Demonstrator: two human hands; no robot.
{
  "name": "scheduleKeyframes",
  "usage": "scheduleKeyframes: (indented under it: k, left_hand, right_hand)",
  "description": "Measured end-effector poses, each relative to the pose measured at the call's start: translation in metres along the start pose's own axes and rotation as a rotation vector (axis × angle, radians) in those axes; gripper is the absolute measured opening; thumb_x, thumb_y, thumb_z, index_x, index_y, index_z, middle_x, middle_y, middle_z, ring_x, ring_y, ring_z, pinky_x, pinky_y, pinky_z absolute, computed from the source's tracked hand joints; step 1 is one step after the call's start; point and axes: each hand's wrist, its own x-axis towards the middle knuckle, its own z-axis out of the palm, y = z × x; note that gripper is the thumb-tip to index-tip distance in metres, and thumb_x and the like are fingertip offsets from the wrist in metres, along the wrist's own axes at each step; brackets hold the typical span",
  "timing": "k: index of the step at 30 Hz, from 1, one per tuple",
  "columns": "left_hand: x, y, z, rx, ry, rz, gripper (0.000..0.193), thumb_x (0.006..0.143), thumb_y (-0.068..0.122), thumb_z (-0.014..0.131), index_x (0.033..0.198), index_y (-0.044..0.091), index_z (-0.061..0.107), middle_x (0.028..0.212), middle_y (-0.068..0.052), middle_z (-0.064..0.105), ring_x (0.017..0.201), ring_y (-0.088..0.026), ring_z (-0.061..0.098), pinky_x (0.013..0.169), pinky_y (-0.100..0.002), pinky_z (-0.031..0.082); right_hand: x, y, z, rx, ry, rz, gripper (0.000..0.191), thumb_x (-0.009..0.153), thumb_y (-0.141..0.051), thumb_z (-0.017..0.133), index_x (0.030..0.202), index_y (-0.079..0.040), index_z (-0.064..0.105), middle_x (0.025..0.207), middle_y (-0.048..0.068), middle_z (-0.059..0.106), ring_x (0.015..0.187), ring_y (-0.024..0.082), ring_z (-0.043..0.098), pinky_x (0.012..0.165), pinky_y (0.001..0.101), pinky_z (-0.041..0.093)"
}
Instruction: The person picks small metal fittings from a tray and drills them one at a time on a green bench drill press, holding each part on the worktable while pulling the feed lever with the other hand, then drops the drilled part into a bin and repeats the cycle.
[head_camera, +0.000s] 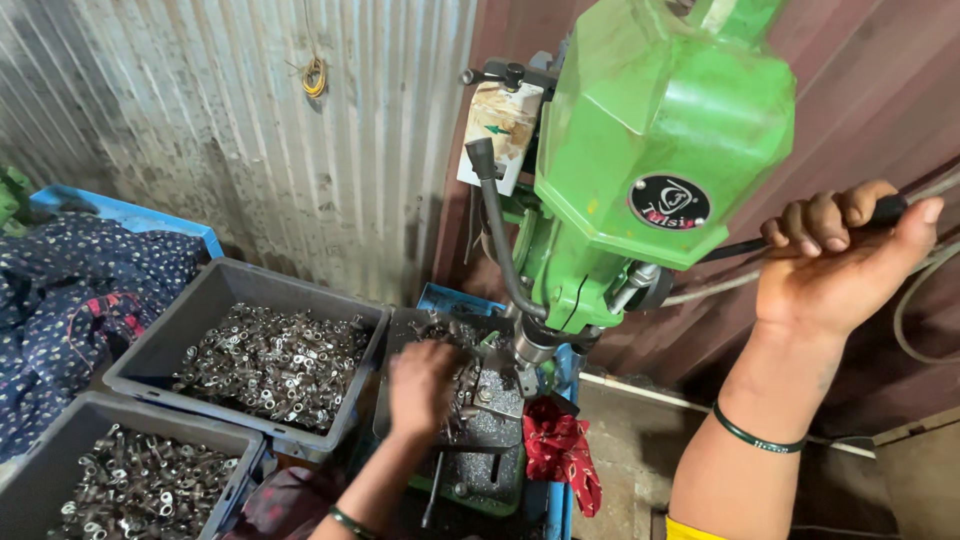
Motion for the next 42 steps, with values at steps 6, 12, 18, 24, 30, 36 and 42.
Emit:
scheduleKeyframes:
  k: [6,12,18,24,30,36,42]
  left_hand:
    - [-0.005,-0.03,-0.031,0.226,0.395,-0.041,0.042,0.076,0.02,0.067,0.116,0.008,0.068,0.123,-0.013,0.062,0.113,-0.036,0.056,0.094,-0.053,0.043]
    - [0.006,-0.007,-0.002,0.096,-0.061,-0.065,0.033,0.086,0.031,0.07,0.117,0.019,0.073,0.11,-0.009,0.065,0.107,-0.034,0.058,0.091,-0.05,0.044]
    - [0.028,0.007,0.012,0.168,-0.136,-0.02,0.034,0.08,0.034,0.075,0.104,0.011,0.072,0.108,-0.01,0.067,0.112,-0.034,0.058,0.093,-0.049,0.044]
    - [0.024,0.0,0.009,-0.578,0.001,-0.372,0.026,0.085,0.014,0.077,0.11,0.008,0.073,0.103,-0.008,0.075,0.092,-0.024,0.077,0.083,-0.037,0.059]
    - [0.01,0.014,0.015,-1.489,-0.14,-0.658,0.032,0.083,0.0,0.073,0.112,0.007,0.06,0.098,-0.006,0.073,0.09,-0.017,0.074,0.081,-0.035,0.064]
    - [0.004,0.038,0.038,-1.426,-0.144,-0.348,0.03,0.083,-0.005,0.079,0.11,-0.002,0.066,0.1,-0.006,0.074,0.092,-0.012,0.068,0.083,-0.028,0.054]
    - [-0.003,0.04,0.045,-0.901,-0.09,-0.298,0.036,0.072,0.002,0.089,0.104,0.002,0.071,0.091,-0.006,0.077,0.084,-0.017,0.07,0.079,-0.031,0.056]
  right_hand:
    - [-0.003,0.006,0.003,0.068,0.018,-0.009,0.057,0.109,-0.06,0.053,0.084,-0.012,0.038,0.065,-0.002,0.031,0.058,0.013,0.023,0.058,0.0274,0.019]
    - [-0.002,0.004,0.01,0.064,-0.001,-0.016,0.056,0.109,-0.06,0.052,0.084,-0.012,0.039,0.065,-0.003,0.03,0.059,0.013,0.023,0.054,0.0259,0.018]
    - [-0.004,0.003,0.014,0.036,0.019,-0.02,0.056,0.109,-0.06,0.052,0.083,-0.012,0.039,0.065,-0.003,0.03,0.059,0.013,0.022,0.055,0.0258,0.018]
    - [-0.001,0.003,0.015,0.068,0.004,-0.008,0.056,0.107,-0.061,0.052,0.081,-0.013,0.038,0.063,-0.004,0.03,0.057,0.012,0.024,0.054,0.0261,0.019]
    - [-0.002,0.006,0.012,0.082,-0.003,-0.021,0.057,0.109,-0.061,0.052,0.082,-0.012,0.038,0.064,-0.003,0.03,0.061,0.013,0.025,0.054,0.0251,0.018]
    - [-0.003,0.003,0.015,0.07,-0.005,-0.021,0.056,0.108,-0.061,0.052,0.082,-0.013,0.039,0.063,-0.003,0.03,0.056,0.012,0.023,0.054,0.0263,0.018]
    - [-0.002,0.002,0.02,0.067,0.002,-0.026,0.056,0.107,-0.061,0.053,0.082,-0.013,0.038,0.064,-0.003,0.03,0.06,0.013,0.025,0.053,0.0257,0.018]
